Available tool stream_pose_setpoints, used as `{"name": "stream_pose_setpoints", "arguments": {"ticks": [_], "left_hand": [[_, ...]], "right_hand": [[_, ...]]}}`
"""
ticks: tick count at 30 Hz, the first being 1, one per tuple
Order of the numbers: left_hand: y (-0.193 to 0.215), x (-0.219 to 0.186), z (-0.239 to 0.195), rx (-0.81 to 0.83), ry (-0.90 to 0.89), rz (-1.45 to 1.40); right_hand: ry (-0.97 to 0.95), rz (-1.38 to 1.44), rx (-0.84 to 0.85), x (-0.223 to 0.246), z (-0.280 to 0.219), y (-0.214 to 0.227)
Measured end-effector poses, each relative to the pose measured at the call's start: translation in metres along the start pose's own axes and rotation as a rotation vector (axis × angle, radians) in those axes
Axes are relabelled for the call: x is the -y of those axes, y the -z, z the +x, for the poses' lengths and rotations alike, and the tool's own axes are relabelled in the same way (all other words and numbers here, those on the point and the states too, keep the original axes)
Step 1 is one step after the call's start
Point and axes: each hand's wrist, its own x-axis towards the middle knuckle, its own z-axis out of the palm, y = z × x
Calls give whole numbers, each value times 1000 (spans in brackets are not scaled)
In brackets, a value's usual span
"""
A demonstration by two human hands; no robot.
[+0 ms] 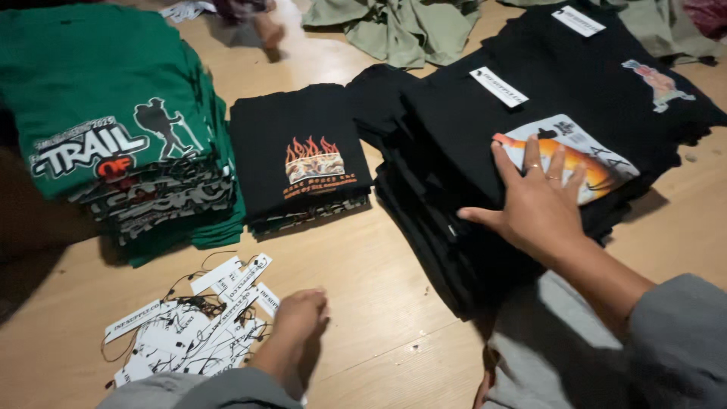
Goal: The person organizes a stack of shirts by attaching paper labels to them and then placing them onto a pile.
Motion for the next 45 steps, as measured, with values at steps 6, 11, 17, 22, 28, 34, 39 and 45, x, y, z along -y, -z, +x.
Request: {"name": "stream_pose_setpoints", "arguments": {"ticks": [6,11,17,22,28,34,39,45], "left_hand": [[84,-22,18,-119,86,-244],[119,-52,61,-123,98,-385],[146,-92,115,-82,147,-397],[161,-144,98,54,129,-338],[142,-157,138,182,75,-336],[124,-165,133,90,71,-427],[128,-119,210,-4,54,-161],[123,-153,97,48,123,-206]], "right_hand": [[580,559,-18,83,1,-30],[-178,857,499,115,52,-127],[-559,1235,728,151,87,-105],[-674,1305,810,189,113,-111],[-666,1403,821,226,134,-120],[-645,1466,730,199,163,-182],[-735,1473,719,193,169,-191],[-776,1432,818,160,145,-201]]}}
